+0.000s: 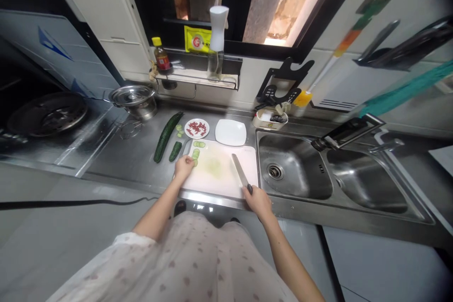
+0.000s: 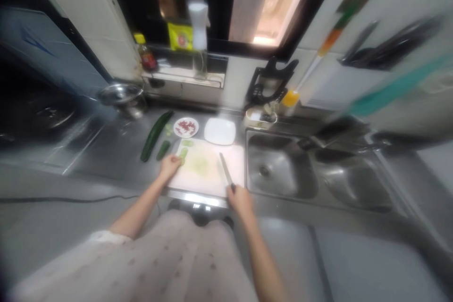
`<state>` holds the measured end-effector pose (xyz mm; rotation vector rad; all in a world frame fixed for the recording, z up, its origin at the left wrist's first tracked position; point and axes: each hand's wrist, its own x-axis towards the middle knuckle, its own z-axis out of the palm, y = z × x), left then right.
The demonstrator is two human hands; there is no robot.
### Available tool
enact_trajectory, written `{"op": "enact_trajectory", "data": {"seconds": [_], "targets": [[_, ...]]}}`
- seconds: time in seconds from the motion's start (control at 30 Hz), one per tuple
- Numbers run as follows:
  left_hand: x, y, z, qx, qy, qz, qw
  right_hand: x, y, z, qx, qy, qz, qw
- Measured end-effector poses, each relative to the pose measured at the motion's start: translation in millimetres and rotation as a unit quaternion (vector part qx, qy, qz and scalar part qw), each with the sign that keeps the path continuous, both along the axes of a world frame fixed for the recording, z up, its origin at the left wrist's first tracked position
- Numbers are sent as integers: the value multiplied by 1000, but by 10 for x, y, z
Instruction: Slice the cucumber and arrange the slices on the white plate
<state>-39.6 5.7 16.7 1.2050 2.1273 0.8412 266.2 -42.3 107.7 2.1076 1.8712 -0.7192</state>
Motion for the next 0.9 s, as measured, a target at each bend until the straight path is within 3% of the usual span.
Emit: {"op": "enact_trajectory", "data": {"seconds": [0.57,0.9], "targets": [[-12,5,-32,-19,137,-22,990,-6,7,91,-28,-36,20,999],[93,373,91,7,143,-61,988,-14,8,90,-32,-35,11,999]]}}
